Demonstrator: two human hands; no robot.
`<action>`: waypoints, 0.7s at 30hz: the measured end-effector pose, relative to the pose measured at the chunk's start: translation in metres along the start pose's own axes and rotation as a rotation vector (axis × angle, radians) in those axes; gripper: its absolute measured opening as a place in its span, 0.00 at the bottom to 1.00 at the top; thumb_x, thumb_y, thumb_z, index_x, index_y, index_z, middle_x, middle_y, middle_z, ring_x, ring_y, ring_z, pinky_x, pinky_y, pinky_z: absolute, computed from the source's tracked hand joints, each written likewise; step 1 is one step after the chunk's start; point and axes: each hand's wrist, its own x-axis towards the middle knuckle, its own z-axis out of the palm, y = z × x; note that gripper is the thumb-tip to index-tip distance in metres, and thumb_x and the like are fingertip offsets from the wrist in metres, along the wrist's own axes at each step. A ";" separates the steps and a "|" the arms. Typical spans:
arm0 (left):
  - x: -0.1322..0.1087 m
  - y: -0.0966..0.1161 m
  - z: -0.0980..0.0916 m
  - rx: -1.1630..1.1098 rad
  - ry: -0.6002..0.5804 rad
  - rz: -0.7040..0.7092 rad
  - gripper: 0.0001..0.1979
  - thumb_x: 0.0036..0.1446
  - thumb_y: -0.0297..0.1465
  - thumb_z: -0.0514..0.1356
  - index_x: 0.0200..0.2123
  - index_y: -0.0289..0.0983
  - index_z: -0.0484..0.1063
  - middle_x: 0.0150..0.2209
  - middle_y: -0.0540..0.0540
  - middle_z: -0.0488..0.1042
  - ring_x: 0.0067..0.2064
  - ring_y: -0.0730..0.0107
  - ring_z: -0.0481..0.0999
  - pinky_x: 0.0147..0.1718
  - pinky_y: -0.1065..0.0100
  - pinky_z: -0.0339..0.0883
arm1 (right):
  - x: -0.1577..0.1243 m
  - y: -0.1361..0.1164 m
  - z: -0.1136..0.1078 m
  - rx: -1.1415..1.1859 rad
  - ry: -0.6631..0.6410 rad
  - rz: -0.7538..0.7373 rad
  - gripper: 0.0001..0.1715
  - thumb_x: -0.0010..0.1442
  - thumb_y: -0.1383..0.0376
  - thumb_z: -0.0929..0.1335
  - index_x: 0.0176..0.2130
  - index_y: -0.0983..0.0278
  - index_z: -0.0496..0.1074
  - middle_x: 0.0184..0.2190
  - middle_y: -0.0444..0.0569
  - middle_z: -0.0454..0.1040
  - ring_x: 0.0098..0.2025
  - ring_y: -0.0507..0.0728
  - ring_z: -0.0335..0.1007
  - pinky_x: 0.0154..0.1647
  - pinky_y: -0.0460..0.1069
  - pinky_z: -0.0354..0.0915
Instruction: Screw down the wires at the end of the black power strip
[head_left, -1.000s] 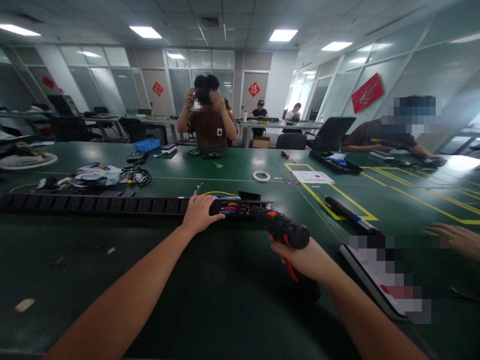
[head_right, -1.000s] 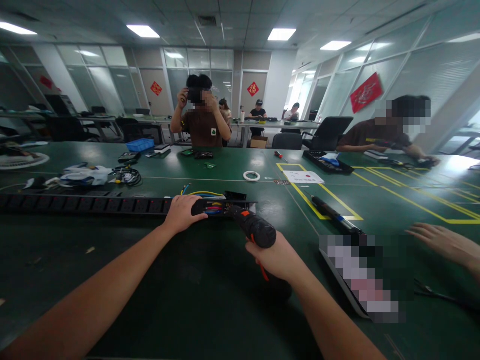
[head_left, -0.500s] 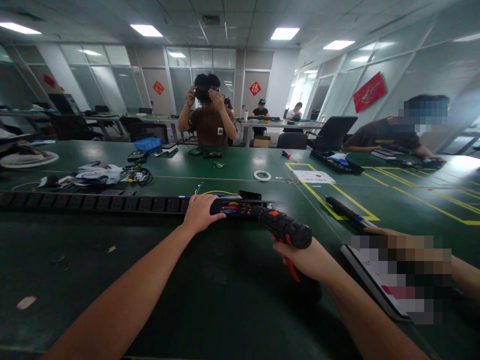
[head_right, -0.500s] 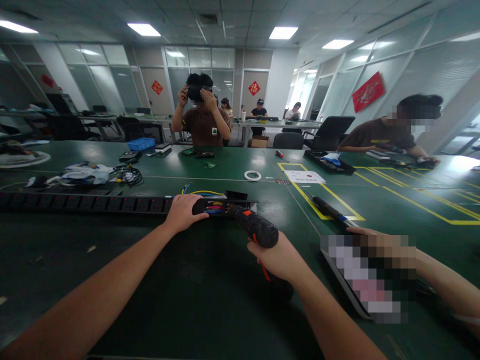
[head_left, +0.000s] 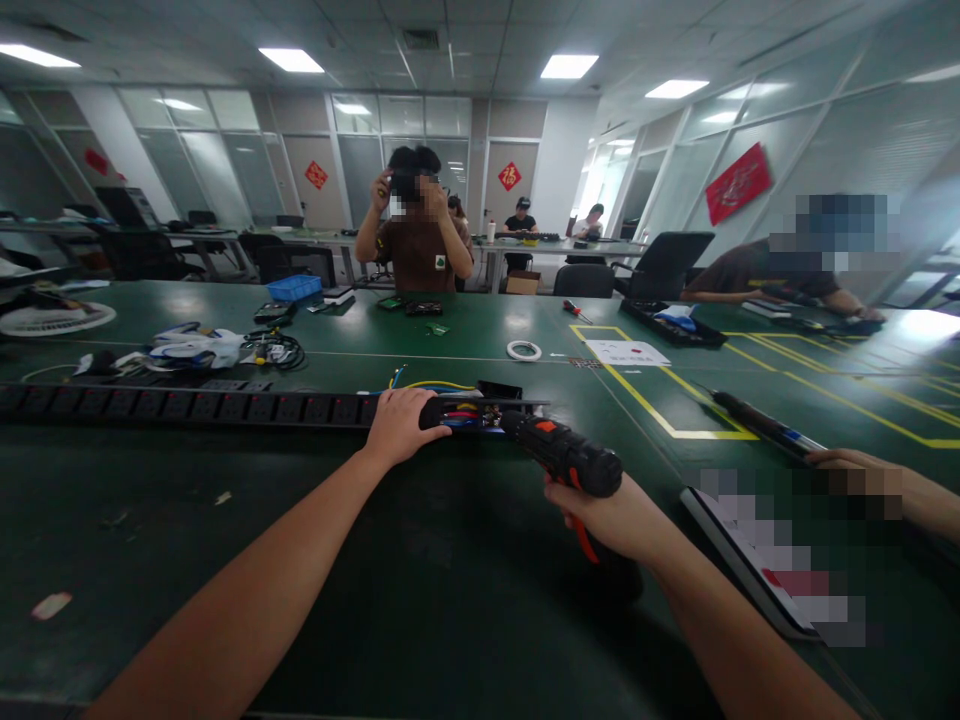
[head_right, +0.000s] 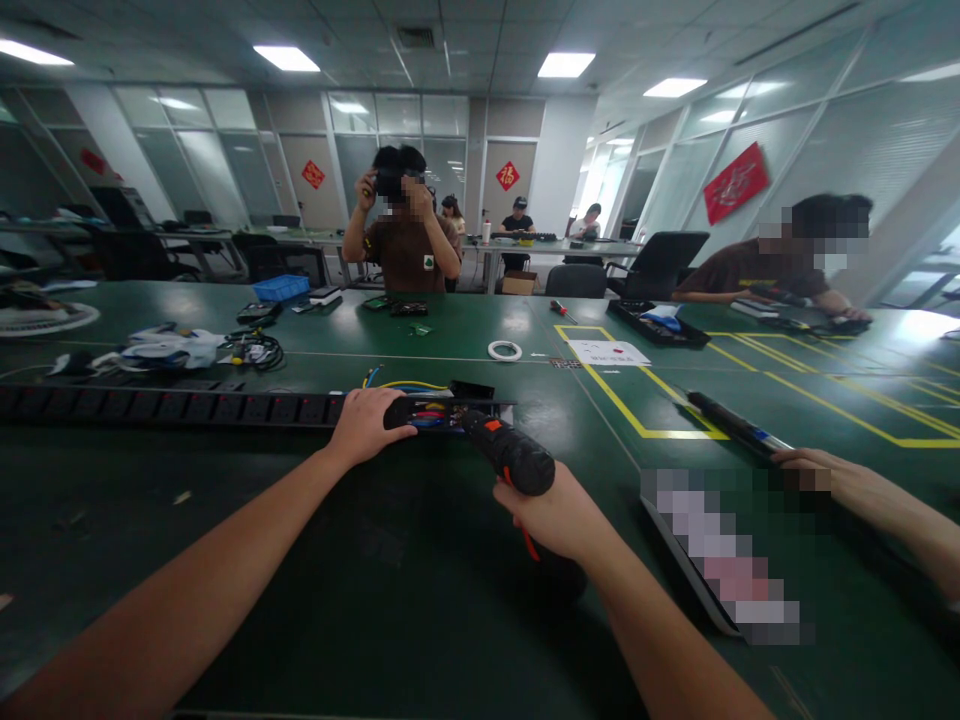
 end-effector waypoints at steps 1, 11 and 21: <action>0.000 0.000 0.000 0.006 0.001 0.000 0.31 0.66 0.55 0.69 0.63 0.43 0.77 0.64 0.37 0.80 0.65 0.39 0.76 0.68 0.43 0.60 | 0.000 0.000 0.000 0.010 0.000 0.000 0.07 0.58 0.66 0.74 0.39 0.62 0.78 0.23 0.42 0.75 0.27 0.56 0.75 0.31 0.49 0.70; 0.000 -0.002 0.001 0.016 0.013 0.009 0.32 0.66 0.55 0.69 0.63 0.42 0.78 0.64 0.37 0.80 0.65 0.39 0.76 0.68 0.44 0.60 | 0.000 -0.001 0.000 0.033 -0.010 -0.003 0.10 0.57 0.65 0.74 0.42 0.62 0.79 0.23 0.41 0.75 0.27 0.56 0.76 0.31 0.49 0.70; 0.000 -0.002 0.003 0.018 0.010 0.007 0.32 0.66 0.55 0.69 0.63 0.42 0.77 0.64 0.37 0.80 0.66 0.40 0.76 0.67 0.44 0.60 | -0.001 0.000 0.000 -0.003 -0.009 -0.014 0.05 0.59 0.65 0.73 0.38 0.62 0.77 0.23 0.43 0.76 0.28 0.57 0.76 0.31 0.50 0.70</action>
